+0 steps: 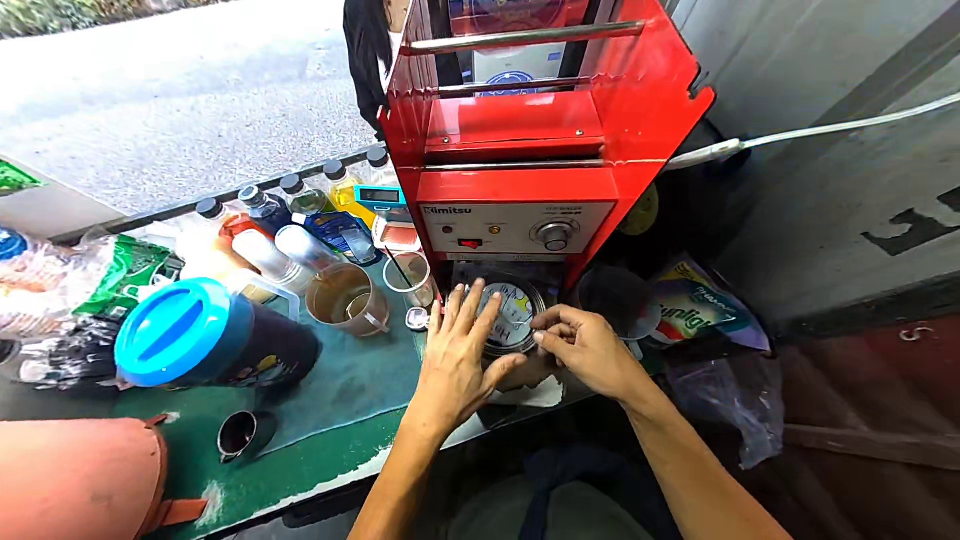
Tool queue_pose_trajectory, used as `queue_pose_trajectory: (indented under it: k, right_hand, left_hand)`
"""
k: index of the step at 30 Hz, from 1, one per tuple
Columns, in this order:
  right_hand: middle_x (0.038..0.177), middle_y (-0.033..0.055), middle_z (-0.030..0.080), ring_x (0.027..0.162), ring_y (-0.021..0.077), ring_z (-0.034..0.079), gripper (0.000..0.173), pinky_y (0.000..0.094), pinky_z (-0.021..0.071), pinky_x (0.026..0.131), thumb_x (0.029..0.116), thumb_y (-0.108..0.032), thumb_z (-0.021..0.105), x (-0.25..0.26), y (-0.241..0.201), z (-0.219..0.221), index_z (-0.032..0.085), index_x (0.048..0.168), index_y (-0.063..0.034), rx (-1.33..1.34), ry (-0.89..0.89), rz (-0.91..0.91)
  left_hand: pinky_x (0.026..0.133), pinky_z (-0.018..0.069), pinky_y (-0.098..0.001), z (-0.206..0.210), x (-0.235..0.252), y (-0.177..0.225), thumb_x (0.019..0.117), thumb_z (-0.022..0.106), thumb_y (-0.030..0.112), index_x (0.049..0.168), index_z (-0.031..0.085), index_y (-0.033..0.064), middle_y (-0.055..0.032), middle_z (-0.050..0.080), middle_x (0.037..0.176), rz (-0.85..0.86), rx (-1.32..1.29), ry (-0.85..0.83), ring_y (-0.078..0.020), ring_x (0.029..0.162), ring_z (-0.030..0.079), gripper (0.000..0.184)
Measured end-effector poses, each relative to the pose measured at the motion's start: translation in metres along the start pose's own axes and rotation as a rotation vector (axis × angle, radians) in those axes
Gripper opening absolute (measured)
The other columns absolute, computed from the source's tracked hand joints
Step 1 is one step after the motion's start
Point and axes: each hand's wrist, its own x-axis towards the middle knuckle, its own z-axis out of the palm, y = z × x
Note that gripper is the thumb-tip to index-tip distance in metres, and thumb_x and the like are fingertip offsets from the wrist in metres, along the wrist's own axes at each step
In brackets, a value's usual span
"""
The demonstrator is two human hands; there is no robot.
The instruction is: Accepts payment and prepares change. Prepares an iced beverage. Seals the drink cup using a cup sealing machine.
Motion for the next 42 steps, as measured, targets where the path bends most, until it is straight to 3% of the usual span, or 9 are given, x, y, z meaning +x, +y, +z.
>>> queue_pose_trajectory:
  k: [3,5,11,20,22,25,31,36,42]
  right_hand:
    - [0.078,-0.0029,0.069,0.061,0.0049,0.063,0.020,0.0215,0.0545,0.057,0.0973,-0.016,0.065,-0.005,0.003,0.005,0.068,0.115,-0.0072,0.116,-0.062,0.015]
    - [0.079,-0.0032,0.069,0.063,0.0050,0.064,0.023,0.0217,0.0547,0.058,0.0971,-0.016,0.065,-0.009,0.003,0.006,0.067,0.118,-0.0067,0.178,-0.158,-0.024]
    - [0.080,-0.0037,0.070,0.066,0.0058,0.066,0.021,0.0220,0.0562,0.060,0.0968,-0.018,0.066,-0.033,-0.011,0.013,0.069,0.115,-0.0092,0.205,-0.095,-0.048]
    - [0.082,-0.0007,0.072,0.066,0.0068,0.066,0.022,0.0256,0.0562,0.063,0.0987,-0.018,0.065,0.008,0.001,0.018,0.070,0.117,-0.0081,0.054,0.191,0.037]
    - [0.082,-0.0006,0.072,0.068,0.0070,0.067,0.021,0.0265,0.0567,0.065,0.0988,-0.019,0.066,0.011,0.002,0.016,0.071,0.117,-0.0095,0.036,0.202,0.067]
    - [0.079,-0.0016,0.072,0.063,0.0050,0.064,0.019,0.0229,0.0542,0.060,0.0981,-0.017,0.066,0.007,0.009,0.015,0.071,0.114,-0.0081,0.101,0.225,0.079]
    - [0.077,0.0030,0.069,0.055,0.0042,0.055,0.012,0.0170,0.0446,0.051,0.0999,-0.006,0.064,0.007,0.008,0.004,0.069,0.110,-0.0014,0.515,0.130,0.190]
    - [0.079,-0.0024,0.072,0.067,0.0059,0.067,0.012,0.0266,0.0571,0.066,0.0994,-0.018,0.066,0.009,0.011,0.010,0.073,0.108,-0.0116,0.033,0.214,0.095]
    - [0.079,0.0051,0.072,0.068,0.0219,0.068,0.022,0.0471,0.0557,0.065,0.1012,-0.023,0.058,0.007,0.017,0.027,0.075,0.111,-0.0134,-0.497,0.413,-0.103]
  left_hand:
    - [0.113,0.0434,-0.0488,0.005,0.001,-0.009,0.0986,0.062,0.046,0.149,0.051,0.0058,-0.0181,0.049,0.152,-0.173,-0.249,0.113,-0.0293,0.138,0.051,0.065]
    - [0.096,0.0545,-0.0382,0.006,0.000,-0.017,0.0964,0.067,0.033,0.149,0.048,0.0021,-0.0169,0.061,0.135,-0.240,-0.367,0.189,-0.0203,0.112,0.065,0.064]
    - [0.075,0.0637,-0.0329,-0.025,-0.011,-0.024,0.0896,0.075,0.012,0.155,0.032,-0.0003,-0.0161,0.060,0.134,-0.335,-0.942,0.071,-0.0201,0.087,0.072,0.079]
    - [0.075,0.0597,-0.0322,0.000,0.027,-0.029,0.0880,0.079,0.015,0.126,0.068,0.0021,-0.0167,0.065,0.118,-0.203,-0.217,0.331,-0.0178,0.091,0.068,0.041]
    - [0.074,0.0600,-0.0284,-0.003,0.026,-0.027,0.0827,0.085,0.025,0.128,0.067,0.0054,-0.0125,0.063,0.123,-0.244,-0.318,0.301,-0.0139,0.095,0.068,0.052]
    - [0.078,0.0669,-0.0365,-0.006,0.012,-0.030,0.0739,0.091,0.015,0.133,0.063,0.0046,-0.0130,0.057,0.138,-0.271,-0.695,0.143,-0.0226,0.110,0.069,0.066]
    - [0.079,0.0655,-0.0376,0.003,0.006,-0.038,0.0798,0.081,0.000,0.126,0.063,-0.0038,-0.0168,0.062,0.133,-0.224,-0.915,0.226,-0.0250,0.107,0.070,0.050]
    - [0.075,0.0629,-0.0287,0.012,0.014,-0.039,0.0841,0.080,0.007,0.117,0.069,0.0009,-0.0134,0.066,0.125,-0.200,-0.452,0.347,-0.0156,0.100,0.070,0.035]
    - [0.096,0.0563,-0.0387,0.024,0.017,-0.036,0.0966,0.066,0.007,0.104,0.077,0.0069,-0.0167,0.070,0.120,0.099,0.018,0.325,-0.0282,0.113,0.067,0.014]
